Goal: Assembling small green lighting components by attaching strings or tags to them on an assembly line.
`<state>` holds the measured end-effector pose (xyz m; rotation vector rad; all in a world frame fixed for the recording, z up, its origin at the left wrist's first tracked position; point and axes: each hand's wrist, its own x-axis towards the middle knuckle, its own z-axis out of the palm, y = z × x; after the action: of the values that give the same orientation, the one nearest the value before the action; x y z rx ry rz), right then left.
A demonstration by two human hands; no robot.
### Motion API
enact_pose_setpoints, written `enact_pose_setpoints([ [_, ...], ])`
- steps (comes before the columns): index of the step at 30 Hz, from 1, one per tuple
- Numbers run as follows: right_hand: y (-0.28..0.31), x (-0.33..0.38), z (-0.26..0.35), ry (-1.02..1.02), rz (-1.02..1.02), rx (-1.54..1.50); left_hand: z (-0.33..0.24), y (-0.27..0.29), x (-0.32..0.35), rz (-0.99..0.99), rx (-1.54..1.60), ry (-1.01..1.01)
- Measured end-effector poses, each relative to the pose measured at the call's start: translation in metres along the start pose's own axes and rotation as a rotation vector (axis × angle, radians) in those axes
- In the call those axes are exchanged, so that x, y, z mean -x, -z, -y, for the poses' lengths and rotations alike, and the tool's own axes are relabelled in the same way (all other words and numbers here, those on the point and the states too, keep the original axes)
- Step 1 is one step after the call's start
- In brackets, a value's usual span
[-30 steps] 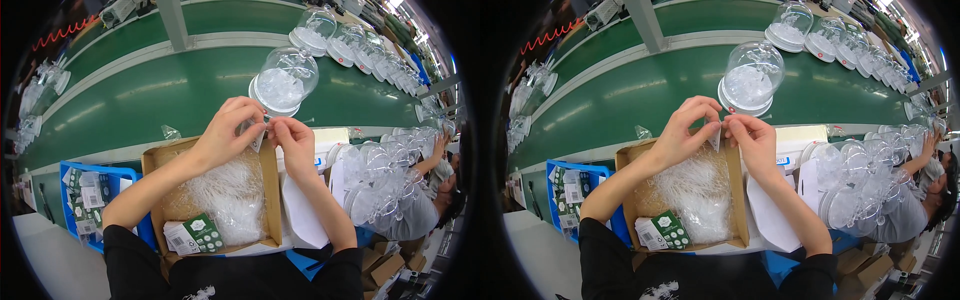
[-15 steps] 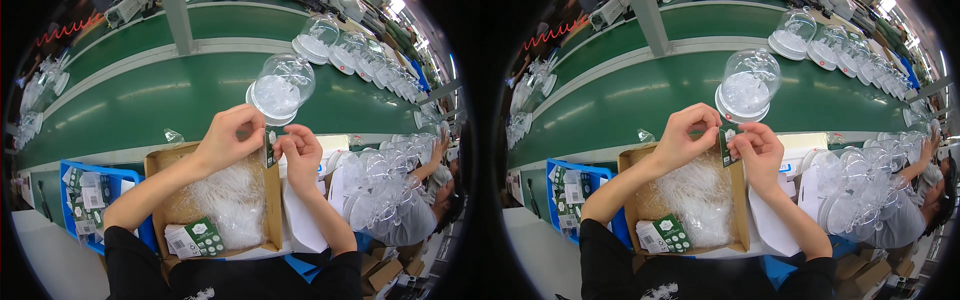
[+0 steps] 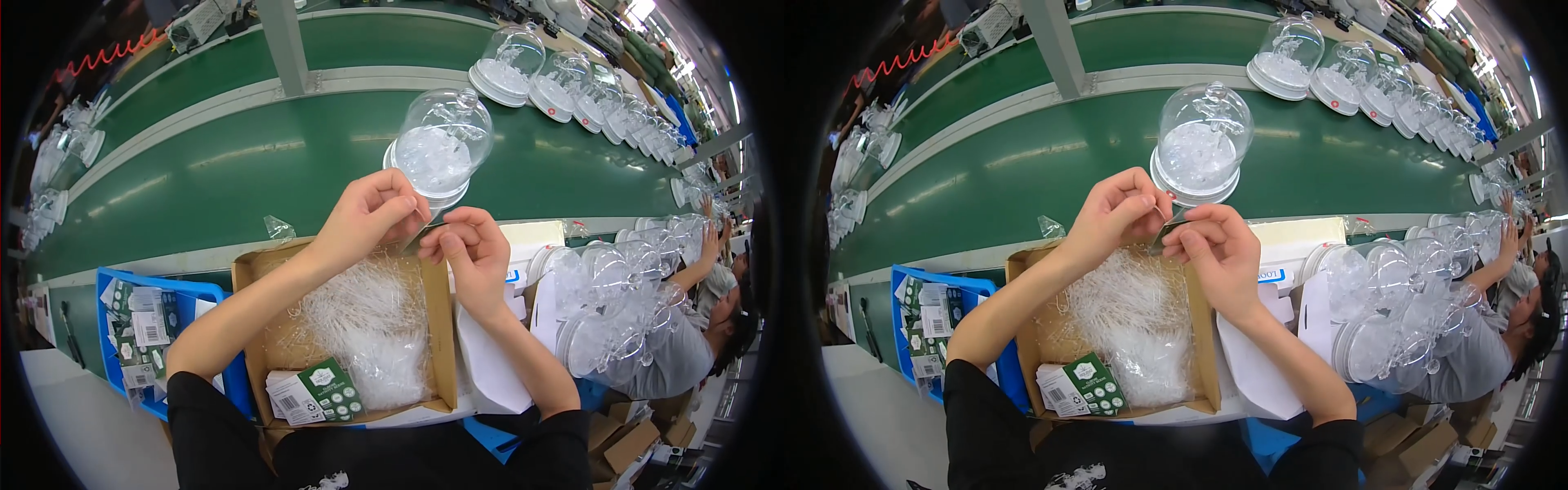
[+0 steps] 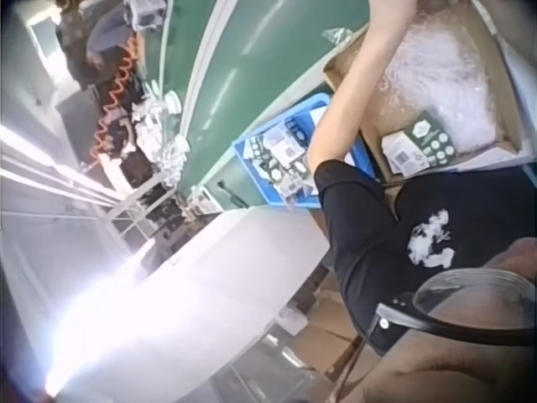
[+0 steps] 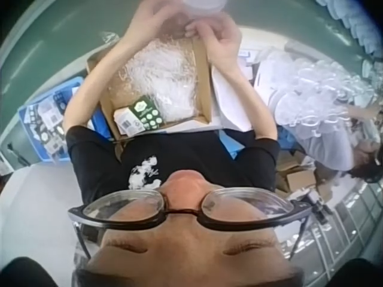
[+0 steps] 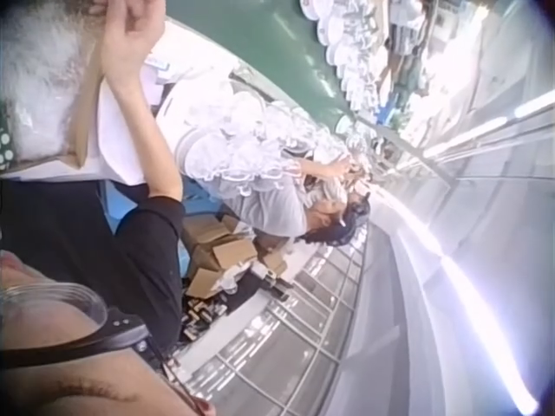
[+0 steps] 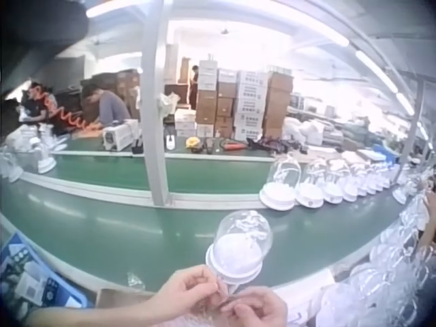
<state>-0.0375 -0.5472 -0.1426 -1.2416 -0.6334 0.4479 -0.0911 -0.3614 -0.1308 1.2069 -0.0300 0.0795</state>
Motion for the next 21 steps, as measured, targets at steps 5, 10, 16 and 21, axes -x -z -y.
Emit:
enact_pose_setpoints([
  [5,0.006,-0.005,-0.004,-0.063,0.023,-0.070,-0.006,0.000,0.002,0.024,0.152,0.084],
  [10,0.006,-0.006,-0.002,-0.050,-0.032,-0.055,-0.007,-0.007,0.002,-0.017,-0.029,0.045],
  [16,0.008,-0.008,-0.007,-0.005,-0.092,-0.079,0.002,-0.012,0.003,0.029,-0.194,-0.098],
  [21,0.005,-0.006,-0.008,0.062,-0.067,-0.018,-0.001,-0.011,0.005,0.001,-0.467,-0.236],
])
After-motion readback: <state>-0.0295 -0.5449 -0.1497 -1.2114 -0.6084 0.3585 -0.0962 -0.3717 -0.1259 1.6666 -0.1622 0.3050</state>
